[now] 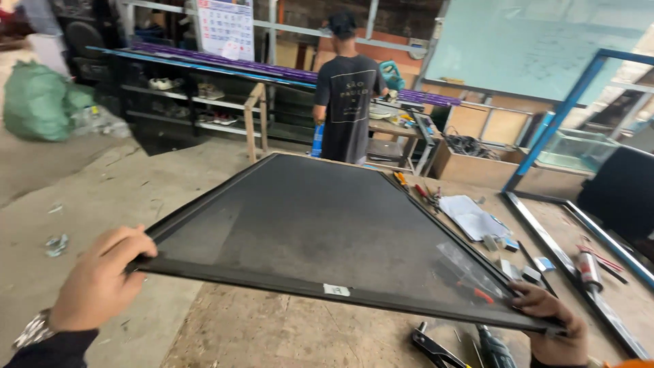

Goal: Assembling a metal screen frame by drilling holes and installing rivets

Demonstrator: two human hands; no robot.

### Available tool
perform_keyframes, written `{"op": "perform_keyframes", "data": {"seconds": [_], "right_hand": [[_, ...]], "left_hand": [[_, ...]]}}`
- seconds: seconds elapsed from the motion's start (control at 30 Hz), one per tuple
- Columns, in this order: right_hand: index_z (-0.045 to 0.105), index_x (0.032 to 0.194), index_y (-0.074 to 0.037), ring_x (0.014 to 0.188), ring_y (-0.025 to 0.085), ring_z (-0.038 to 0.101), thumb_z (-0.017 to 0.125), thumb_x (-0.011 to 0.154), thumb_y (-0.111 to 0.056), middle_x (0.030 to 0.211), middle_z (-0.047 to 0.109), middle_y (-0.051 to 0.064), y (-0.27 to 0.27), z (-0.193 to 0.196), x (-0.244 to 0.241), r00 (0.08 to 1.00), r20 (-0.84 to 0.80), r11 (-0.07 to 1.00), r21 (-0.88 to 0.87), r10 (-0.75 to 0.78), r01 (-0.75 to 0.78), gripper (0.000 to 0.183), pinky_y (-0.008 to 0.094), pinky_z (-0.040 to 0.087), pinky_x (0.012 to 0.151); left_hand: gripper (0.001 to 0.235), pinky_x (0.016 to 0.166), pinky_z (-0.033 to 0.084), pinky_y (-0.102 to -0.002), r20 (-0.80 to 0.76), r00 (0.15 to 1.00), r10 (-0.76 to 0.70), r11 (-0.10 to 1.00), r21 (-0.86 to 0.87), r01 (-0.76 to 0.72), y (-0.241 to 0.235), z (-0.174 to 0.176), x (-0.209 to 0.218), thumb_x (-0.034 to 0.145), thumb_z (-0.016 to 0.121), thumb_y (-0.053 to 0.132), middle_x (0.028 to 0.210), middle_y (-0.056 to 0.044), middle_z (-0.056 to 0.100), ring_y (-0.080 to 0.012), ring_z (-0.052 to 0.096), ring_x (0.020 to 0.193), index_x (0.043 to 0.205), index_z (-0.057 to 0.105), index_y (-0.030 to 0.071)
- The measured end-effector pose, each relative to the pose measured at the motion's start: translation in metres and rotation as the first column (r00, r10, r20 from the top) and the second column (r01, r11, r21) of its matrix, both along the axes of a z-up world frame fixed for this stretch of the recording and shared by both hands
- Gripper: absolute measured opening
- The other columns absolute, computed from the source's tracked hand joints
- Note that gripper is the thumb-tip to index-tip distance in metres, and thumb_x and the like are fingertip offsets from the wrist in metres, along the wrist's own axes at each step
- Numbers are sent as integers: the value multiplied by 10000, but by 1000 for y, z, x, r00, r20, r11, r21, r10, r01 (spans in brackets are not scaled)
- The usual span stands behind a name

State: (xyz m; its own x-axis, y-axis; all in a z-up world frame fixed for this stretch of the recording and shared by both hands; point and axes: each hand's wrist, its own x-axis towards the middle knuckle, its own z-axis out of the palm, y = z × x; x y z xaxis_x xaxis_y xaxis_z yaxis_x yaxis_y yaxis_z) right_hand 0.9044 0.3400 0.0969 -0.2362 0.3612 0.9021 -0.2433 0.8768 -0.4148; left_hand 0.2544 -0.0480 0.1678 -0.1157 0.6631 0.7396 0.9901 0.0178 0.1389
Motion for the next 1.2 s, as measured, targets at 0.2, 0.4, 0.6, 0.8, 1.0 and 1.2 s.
{"op": "perform_keyframes", "data": {"seconds": [0.2,0.4,0.6,0.8,1.0,1.2], "right_hand": [[675,1031,-99,1312,426,671,806,692,-129,1140,735,211,44,-12,63,971,226,984,-172,72,-33,365,594,478,1204],[682,1205,-122,1294,384,708,871,623,-99,1219,747,184,121,-35,31,910,241,939,-9,337,-345,613,534,525,1217],[621,1190,-115,1287,365,712,851,635,-159,1212,727,192,144,-50,1,900,260,934,-17,349,-357,602,499,556,1209],[561,1173,-104,1281,348,716,829,647,-218,1205,708,203,127,-68,45,946,241,975,-6,219,-224,602,464,586,1200],[512,959,-142,1297,327,640,768,668,-159,1221,660,177,3,-7,51,982,184,969,-246,34,13,387,478,458,1232],[522,882,-216,1244,307,653,712,769,-62,1132,691,75,-24,16,24,988,150,953,-304,34,14,269,505,492,1156]], "left_hand": [[339,1231,482,-454,17,984,-176,977,128,173,5,31,32,660,521,-167,958,-75,632,-271,651,1039,913,612,39],[504,851,605,-493,108,984,-142,943,318,101,22,9,31,645,746,-104,877,-67,700,-351,734,1006,1097,695,113],[470,891,624,-473,67,988,-138,948,297,113,22,0,40,667,725,-151,835,-45,651,-356,728,940,1057,680,108],[507,1035,588,-455,56,981,-183,960,227,166,6,23,60,668,689,-184,857,-49,622,-339,702,906,1082,703,109],[459,1134,441,-453,10,982,-188,982,-7,188,-11,16,32,716,544,-137,1097,-109,562,-343,597,1212,1075,707,99],[308,1178,472,-433,14,979,-205,978,36,205,-12,27,38,758,601,-150,1289,-45,698,-283,620,1348,937,662,94]]}}
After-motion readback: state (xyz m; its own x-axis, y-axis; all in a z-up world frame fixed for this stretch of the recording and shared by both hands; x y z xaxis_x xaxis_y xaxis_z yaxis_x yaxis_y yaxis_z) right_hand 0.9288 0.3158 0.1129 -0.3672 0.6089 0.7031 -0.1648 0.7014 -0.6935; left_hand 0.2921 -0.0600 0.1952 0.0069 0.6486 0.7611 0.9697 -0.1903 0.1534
